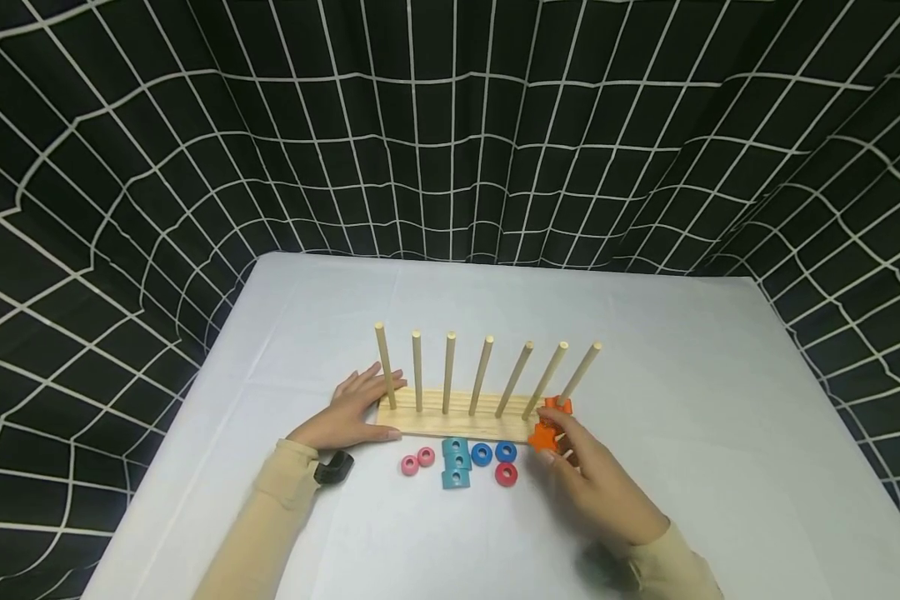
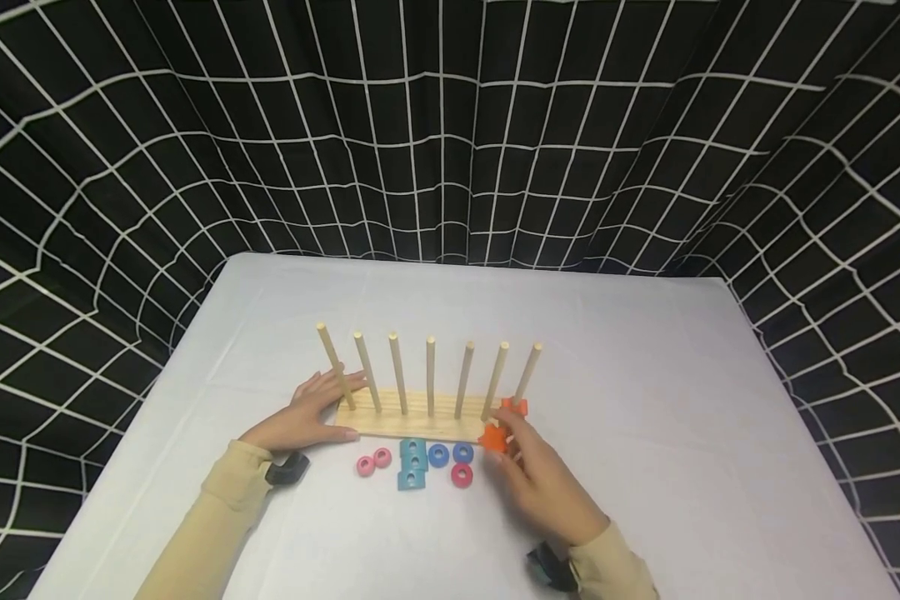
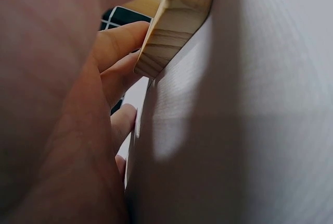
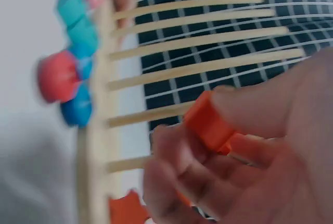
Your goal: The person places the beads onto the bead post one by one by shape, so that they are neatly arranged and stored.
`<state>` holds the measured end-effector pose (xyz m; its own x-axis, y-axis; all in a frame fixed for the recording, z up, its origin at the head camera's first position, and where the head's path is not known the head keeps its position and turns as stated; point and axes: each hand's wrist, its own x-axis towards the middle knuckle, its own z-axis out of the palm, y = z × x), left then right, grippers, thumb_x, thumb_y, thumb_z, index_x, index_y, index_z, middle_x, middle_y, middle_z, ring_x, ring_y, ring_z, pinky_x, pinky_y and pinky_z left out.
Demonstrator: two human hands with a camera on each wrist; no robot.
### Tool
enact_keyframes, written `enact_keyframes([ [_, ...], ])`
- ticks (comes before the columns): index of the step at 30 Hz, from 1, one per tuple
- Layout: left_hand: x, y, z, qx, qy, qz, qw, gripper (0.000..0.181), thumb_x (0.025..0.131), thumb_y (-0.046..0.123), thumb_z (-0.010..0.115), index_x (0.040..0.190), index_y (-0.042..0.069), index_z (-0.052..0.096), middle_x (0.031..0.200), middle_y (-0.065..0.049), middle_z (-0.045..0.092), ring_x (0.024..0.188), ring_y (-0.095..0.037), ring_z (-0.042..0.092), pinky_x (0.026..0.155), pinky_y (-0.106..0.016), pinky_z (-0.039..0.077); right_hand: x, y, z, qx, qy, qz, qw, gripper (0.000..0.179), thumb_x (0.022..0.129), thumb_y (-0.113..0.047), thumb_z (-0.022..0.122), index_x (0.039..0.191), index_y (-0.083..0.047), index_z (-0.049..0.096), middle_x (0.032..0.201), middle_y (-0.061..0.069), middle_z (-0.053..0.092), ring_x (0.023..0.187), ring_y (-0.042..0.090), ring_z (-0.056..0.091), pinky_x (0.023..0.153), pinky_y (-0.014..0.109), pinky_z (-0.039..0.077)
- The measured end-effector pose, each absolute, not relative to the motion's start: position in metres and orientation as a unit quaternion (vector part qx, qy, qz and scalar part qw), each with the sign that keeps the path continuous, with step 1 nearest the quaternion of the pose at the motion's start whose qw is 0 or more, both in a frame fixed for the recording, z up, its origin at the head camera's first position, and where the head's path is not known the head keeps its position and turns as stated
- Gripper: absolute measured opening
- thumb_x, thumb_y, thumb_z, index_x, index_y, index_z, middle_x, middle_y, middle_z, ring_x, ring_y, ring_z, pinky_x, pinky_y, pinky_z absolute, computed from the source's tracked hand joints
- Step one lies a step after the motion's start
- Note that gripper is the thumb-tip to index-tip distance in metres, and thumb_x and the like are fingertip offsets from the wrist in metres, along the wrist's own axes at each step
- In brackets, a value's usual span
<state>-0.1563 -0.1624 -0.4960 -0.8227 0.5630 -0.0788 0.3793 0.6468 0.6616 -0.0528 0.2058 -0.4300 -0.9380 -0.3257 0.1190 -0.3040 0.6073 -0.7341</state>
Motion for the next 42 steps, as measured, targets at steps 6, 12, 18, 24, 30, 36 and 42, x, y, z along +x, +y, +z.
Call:
enact_keyframes([
  [6, -0.155, -0.164, -0.498, 0.256, 0.899, 0.328, 0.137, 0.081, 0.078, 0.052, 0.073, 0.147, 0.024, 0.040, 0.156, 0.004, 0.030, 0.149, -0.024, 0.004, 0.119, -0.048, -0.002, -0.053, 0.210, -0.397, -0.153, 0.777, -0.610, 0.018, 0.034, 0.098, -0.001, 0.048, 0.130, 0.000, 0.036, 0.092, 0.014, 0.056, 0.071, 0.020, 0.054, 0.057, 0.029, 0.048],
  [12, -0.156, -0.164, -0.498, 0.259, 0.897, 0.330, 0.136, 0.080, 0.078, 0.050, 0.073, 0.146, 0.023, 0.040, 0.156, 0.003, 0.030, 0.149, -0.025, 0.005, 0.119, -0.048, -0.003, -0.051, 0.216, -0.362, -0.159, 0.800, -0.572, -0.088, 0.042, 0.093, 0.009, 0.051, 0.133, -0.002, 0.043, 0.102, 0.005, 0.056, 0.077, 0.015, 0.056, 0.059, 0.026, 0.047],
  [18, -0.156, -0.164, -0.498, 0.261, 0.898, 0.330, 0.133, 0.080, 0.079, 0.051, 0.073, 0.146, 0.022, 0.040, 0.156, 0.001, 0.031, 0.149, -0.027, 0.006, 0.119, -0.049, -0.002, -0.062, 0.224, -0.331, -0.187, 0.821, -0.495, -0.216, 0.045, 0.087, 0.017, 0.052, 0.130, 0.004, 0.050, 0.109, 0.006, 0.057, 0.080, 0.013, 0.056, 0.063, 0.018, 0.046],
  [24, -0.154, -0.164, -0.499, 0.268, 0.897, 0.329, 0.126, 0.079, 0.079, 0.048, 0.073, 0.146, 0.021, 0.041, 0.155, -0.002, 0.032, 0.148, -0.030, 0.007, 0.119, -0.052, 0.000, -0.083, 0.226, -0.323, -0.200, 0.836, -0.424, -0.284, 0.046, 0.082, 0.018, 0.059, 0.126, 0.002, 0.057, 0.111, 0.008, 0.061, 0.083, 0.008, 0.058, 0.070, 0.010, 0.047],
  [30, -0.154, -0.162, -0.500, 0.267, 0.897, 0.325, 0.132, 0.079, 0.079, 0.050, 0.072, 0.146, 0.024, 0.040, 0.156, 0.003, 0.030, 0.149, -0.026, 0.005, 0.119, -0.050, -0.001, -0.094, 0.226, -0.329, -0.212, 0.857, -0.368, -0.291, 0.047, 0.080, 0.017, 0.063, 0.122, -0.004, 0.063, 0.110, 0.007, 0.064, 0.090, 0.007, 0.056, 0.071, 0.008, 0.045],
  [36, -0.153, -0.161, -0.499, 0.269, 0.895, 0.334, 0.128, 0.079, 0.079, 0.049, 0.073, 0.146, 0.022, 0.041, 0.156, 0.002, 0.031, 0.148, -0.028, 0.006, 0.118, -0.052, 0.000, -0.093, 0.226, -0.334, -0.203, 0.875, -0.355, -0.258, 0.043, 0.088, 0.008, 0.058, 0.128, -0.009, 0.059, 0.114, 0.004, 0.060, 0.087, 0.011, 0.058, 0.072, 0.010, 0.047],
  [42, -0.155, -0.162, -0.498, 0.266, 0.898, 0.325, 0.130, 0.079, 0.079, 0.049, 0.073, 0.146, 0.023, 0.040, 0.156, 0.004, 0.029, 0.149, -0.025, 0.005, 0.119, -0.049, -0.001, -0.094, 0.225, -0.334, -0.222, 0.873, -0.350, -0.259, 0.045, 0.085, 0.013, 0.058, 0.124, -0.009, 0.061, 0.114, 0.004, 0.060, 0.091, 0.009, 0.055, 0.069, 0.010, 0.044],
])
